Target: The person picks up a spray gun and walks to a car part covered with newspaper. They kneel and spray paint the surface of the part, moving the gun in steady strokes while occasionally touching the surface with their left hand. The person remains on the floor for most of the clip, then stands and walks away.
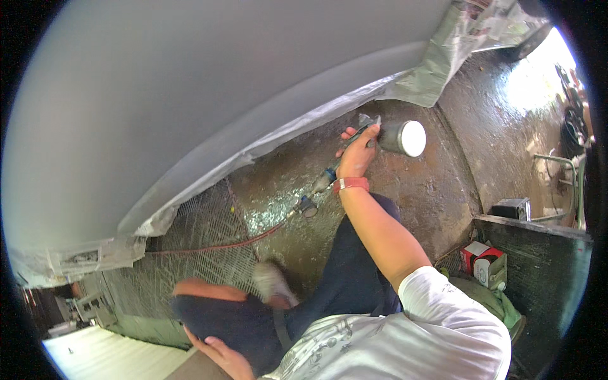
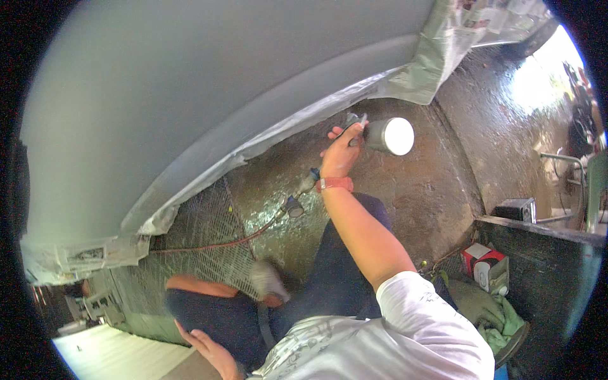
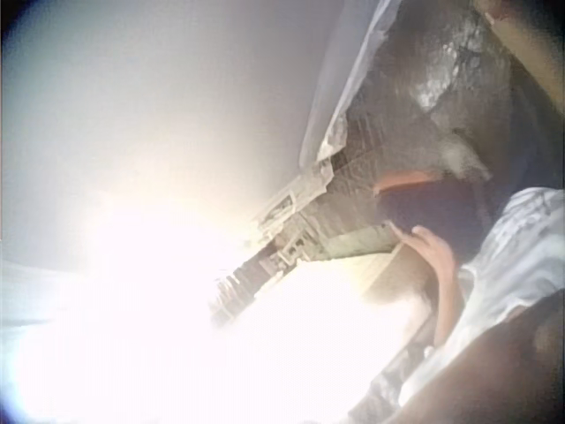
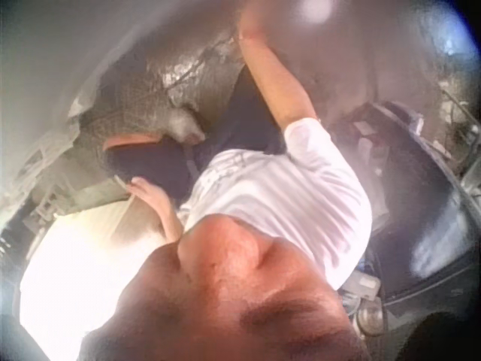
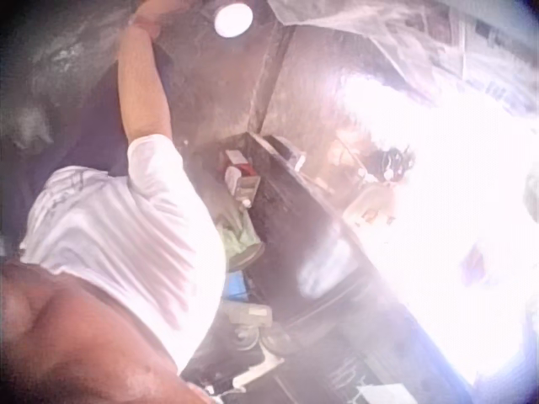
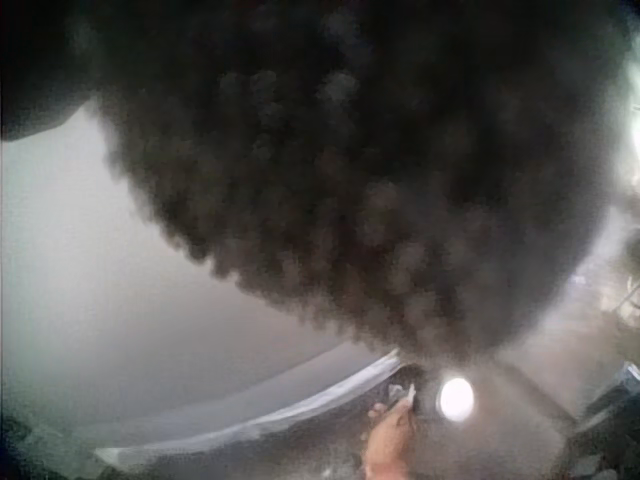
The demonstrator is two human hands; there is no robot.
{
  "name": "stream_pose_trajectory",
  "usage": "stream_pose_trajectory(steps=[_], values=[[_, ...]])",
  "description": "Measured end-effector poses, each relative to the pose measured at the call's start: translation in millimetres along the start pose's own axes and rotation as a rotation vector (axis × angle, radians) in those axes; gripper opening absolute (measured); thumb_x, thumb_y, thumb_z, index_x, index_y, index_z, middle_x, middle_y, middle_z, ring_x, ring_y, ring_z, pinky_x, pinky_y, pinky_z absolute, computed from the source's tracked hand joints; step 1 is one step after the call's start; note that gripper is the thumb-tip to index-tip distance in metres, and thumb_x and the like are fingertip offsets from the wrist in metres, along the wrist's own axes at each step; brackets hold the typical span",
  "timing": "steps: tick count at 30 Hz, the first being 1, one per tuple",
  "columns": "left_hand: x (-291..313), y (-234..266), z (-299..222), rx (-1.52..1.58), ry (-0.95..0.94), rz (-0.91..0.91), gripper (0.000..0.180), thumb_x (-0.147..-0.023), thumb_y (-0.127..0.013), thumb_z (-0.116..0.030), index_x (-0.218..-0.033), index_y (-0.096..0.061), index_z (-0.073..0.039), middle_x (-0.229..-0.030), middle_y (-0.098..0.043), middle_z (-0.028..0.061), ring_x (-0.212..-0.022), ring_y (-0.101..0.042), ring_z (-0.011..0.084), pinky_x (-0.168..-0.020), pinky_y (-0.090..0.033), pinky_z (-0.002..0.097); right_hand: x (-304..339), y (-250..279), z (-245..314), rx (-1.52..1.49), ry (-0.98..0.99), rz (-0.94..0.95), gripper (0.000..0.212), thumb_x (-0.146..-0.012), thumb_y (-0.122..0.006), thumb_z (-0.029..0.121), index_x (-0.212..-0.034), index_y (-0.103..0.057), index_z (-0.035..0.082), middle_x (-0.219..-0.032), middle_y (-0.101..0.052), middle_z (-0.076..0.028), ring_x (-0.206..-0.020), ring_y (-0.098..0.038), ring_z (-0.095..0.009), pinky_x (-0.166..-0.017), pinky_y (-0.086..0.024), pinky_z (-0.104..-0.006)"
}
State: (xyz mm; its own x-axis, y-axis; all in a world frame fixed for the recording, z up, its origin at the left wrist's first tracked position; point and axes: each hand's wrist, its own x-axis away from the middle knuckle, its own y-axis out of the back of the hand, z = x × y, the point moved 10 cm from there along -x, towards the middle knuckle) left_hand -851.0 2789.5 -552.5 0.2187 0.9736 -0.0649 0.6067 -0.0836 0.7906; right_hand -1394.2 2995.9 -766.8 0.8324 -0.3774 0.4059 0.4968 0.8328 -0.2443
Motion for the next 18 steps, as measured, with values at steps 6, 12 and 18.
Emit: stream_pose_trajectory(steps=[6,12,18], values=[[-8,-108,-129,-0.064,-0.688,0.517,0.076,-0.102,-0.064,-0.048,-0.158,-0.044,0.0,-0.16,-0.047,0.0233,-0.15,-0.041,0.0437,-0.124,-0.031,0.0574,1,11,-2,0.04,-0.014,-0.024,0.08,-0.107,-0.041,0.071,-0.139,-0.055,-0.001,-0.096,-0.074,-0.014,-0.079,-0.072,-0.019,-0.048,-0.049,-0.031],[-42,-227,-226,-0.249,-1.29,0.62,0.076,-0.1,-0.066,-0.046,-0.158,-0.045,-0.003,-0.165,-0.043,0.0183,-0.153,-0.038,0.0413,-0.128,-0.027,0.057,-2,41,36,0.083,0.138,-0.075,0.083,-0.107,-0.033,0.074,-0.133,-0.059,-0.001,-0.096,-0.075,-0.014,-0.079,-0.072,-0.02,-0.049,-0.05,-0.0324],[-66,-322,-280,-0.379,-1.686,0.568,0.083,-0.098,-0.066,-0.05,-0.161,-0.041,-0.001,-0.171,-0.035,0.0179,-0.161,-0.026,0.0353,-0.132,-0.019,0.0551,10,72,110,0.145,0.294,0.069,0.087,-0.108,-0.023,0.074,-0.123,-0.066,0.0,-0.093,-0.075,-0.011,-0.074,-0.07,-0.017,-0.045,-0.05,-0.029]])
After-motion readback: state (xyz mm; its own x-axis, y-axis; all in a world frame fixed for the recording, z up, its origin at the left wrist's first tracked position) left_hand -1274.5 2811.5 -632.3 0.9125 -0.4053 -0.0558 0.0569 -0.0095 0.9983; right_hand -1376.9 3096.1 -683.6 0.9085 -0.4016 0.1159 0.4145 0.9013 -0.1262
